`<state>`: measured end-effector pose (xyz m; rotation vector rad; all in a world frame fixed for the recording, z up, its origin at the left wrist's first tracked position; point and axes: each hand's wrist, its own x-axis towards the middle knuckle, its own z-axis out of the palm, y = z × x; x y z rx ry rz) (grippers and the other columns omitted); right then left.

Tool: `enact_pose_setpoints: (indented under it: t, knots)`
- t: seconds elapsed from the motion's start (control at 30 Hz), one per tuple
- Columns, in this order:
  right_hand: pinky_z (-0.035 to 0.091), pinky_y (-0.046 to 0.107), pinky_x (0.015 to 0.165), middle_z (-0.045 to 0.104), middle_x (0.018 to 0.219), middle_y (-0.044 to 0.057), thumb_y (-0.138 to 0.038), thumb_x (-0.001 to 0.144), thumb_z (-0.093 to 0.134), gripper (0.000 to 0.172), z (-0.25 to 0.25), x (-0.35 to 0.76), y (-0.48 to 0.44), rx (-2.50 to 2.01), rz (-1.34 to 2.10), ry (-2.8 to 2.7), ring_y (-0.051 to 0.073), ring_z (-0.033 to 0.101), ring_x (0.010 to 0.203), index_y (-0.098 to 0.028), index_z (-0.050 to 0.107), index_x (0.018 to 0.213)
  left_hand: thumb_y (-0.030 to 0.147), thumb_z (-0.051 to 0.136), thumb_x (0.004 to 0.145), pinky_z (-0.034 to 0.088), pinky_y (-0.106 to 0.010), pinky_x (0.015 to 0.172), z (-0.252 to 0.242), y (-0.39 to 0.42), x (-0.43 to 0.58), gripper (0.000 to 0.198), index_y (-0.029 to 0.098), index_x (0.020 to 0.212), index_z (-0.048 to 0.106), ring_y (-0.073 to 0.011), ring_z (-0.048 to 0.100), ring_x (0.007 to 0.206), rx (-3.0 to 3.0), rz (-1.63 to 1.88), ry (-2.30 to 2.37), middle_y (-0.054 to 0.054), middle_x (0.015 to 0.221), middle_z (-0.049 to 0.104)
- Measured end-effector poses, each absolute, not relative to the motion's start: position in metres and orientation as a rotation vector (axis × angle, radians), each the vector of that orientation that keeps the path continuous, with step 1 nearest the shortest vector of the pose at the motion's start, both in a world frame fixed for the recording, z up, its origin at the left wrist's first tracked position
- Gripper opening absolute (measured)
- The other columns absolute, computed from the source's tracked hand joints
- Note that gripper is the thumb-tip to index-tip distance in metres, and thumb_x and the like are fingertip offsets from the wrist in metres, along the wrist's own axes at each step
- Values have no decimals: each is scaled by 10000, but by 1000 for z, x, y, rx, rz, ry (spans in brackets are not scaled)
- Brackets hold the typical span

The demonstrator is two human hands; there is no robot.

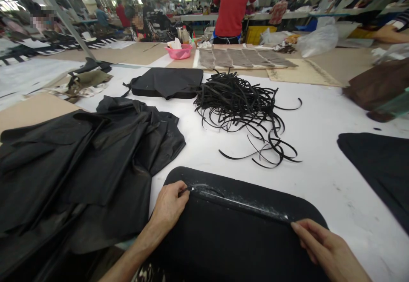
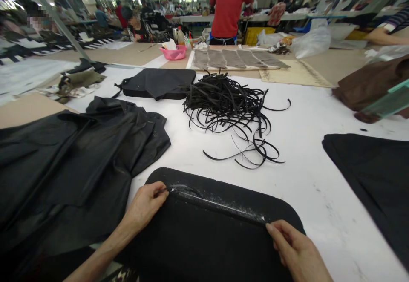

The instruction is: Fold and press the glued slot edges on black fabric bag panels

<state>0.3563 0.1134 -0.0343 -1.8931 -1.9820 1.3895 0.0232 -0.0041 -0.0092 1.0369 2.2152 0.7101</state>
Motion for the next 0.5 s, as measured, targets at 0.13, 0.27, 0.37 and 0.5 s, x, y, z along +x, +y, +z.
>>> enact_pose_setpoints:
  t: [0.13,0.27,0.37,0.5]
  knots:
    - [382,272,496,487,571,-3,-609,738,435,405,-31,355,112,-1878,1368,-1988,167,470,527,-224,552,691,236,474,739,239,-263,533,-13,-3,23,178,193,567,486,-131,427,544,1065,668,2231,42,518,442]
    - [376,263,489,478,547,-15,-580,750,432,370,-30,353,111,-1920,1313,-1992,159,468,503,-231,535,682,253,475,746,238,-260,524,-16,-3,21,185,192,571,488,-127,426,530,1078,651,2231,45,509,435]
    - [363,261,477,473,538,-22,-568,752,442,355,-31,351,111,-1938,1300,-1968,156,466,492,-231,529,686,271,473,749,238,-258,517,-19,-4,20,186,193,581,492,-129,431,533,1081,651,2222,44,515,440]
    - [352,260,479,470,539,-30,-561,769,439,354,-31,349,112,-1941,1294,-1953,146,463,484,-225,521,695,288,472,743,240,-251,509,-21,-4,19,181,194,590,495,-130,424,528,1073,653,2197,47,508,429]
